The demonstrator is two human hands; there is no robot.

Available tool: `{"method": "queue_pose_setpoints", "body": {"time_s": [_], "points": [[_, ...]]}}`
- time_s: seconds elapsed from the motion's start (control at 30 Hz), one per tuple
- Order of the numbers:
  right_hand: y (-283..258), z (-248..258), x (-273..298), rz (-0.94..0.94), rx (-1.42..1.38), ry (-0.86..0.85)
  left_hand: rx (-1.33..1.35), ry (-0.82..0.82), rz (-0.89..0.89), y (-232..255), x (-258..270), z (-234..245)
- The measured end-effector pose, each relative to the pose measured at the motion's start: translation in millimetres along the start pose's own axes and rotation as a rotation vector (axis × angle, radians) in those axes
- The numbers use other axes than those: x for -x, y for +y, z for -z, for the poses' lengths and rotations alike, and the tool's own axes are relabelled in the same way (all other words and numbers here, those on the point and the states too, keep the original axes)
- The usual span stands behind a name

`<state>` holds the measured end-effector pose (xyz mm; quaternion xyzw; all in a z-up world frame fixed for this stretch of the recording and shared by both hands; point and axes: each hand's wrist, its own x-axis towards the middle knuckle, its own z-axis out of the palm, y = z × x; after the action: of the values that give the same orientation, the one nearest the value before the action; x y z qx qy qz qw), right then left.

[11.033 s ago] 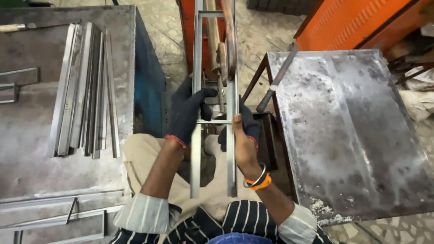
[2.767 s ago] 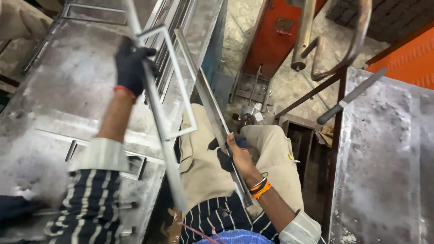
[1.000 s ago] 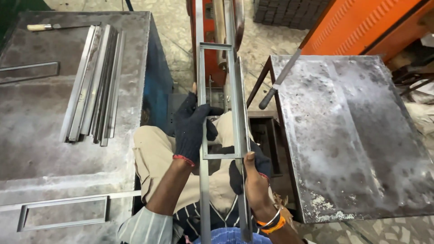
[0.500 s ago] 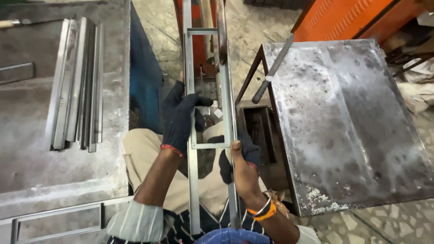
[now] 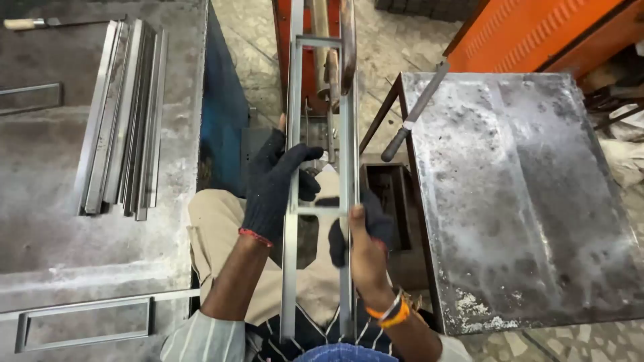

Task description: The recorder is using a spot welding machine to join metal strips into rectangular frames at a manual workstation.

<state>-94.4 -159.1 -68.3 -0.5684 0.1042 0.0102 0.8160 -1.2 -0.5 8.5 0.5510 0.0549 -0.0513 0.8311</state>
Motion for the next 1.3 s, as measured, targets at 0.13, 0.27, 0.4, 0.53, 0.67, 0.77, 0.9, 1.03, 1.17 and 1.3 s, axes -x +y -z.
{"method": "queue_pose_setpoints", "body": {"time_s": [0.13,0.27,0.4,0.53,0.67,0.77,0.9,1.03,1.17,1.3], "points": [[-9,-5,-39,-0.317,0.403,0.271,-0.025,-0.036,-0.038,-8,-19,4],[1,0,-64,-0.08,0.311,0.18,-0.031,-0.063,-0.121,-19,-44,9],[-3,-11,-58,0.063,0.257,0.156,0.01,-0.043,-0.128,-37,-51,18],[-20,-11,-65,-0.022,0.241,0.152,-0.004,-0.015,-0.138,-24,-57,7],[-37,-13,-102,-0.155,0.298,0.117,-0.103,-0.022,-0.192,-26,-91,8],[-35,-11,-134,-0.131,0.275,0.112,-0.102,-0.033,-0.211,-17,-117,3],[-13,-3,-168,0.154,0.509,0.162,-0.109,0.009,-0.196,-8,-132,-6],[-20,-7,-164,0.42,0.365,0.111,-0.109,0.001,-0.231,-18,-140,2],[-17,3,-128,0.273,0.276,0.043,-0.066,-0.048,-0.234,-11,-101,-4],[11,24,-81,0.292,0.207,0.045,-0.094,-0.042,-0.164,-15,-47,10]]}}
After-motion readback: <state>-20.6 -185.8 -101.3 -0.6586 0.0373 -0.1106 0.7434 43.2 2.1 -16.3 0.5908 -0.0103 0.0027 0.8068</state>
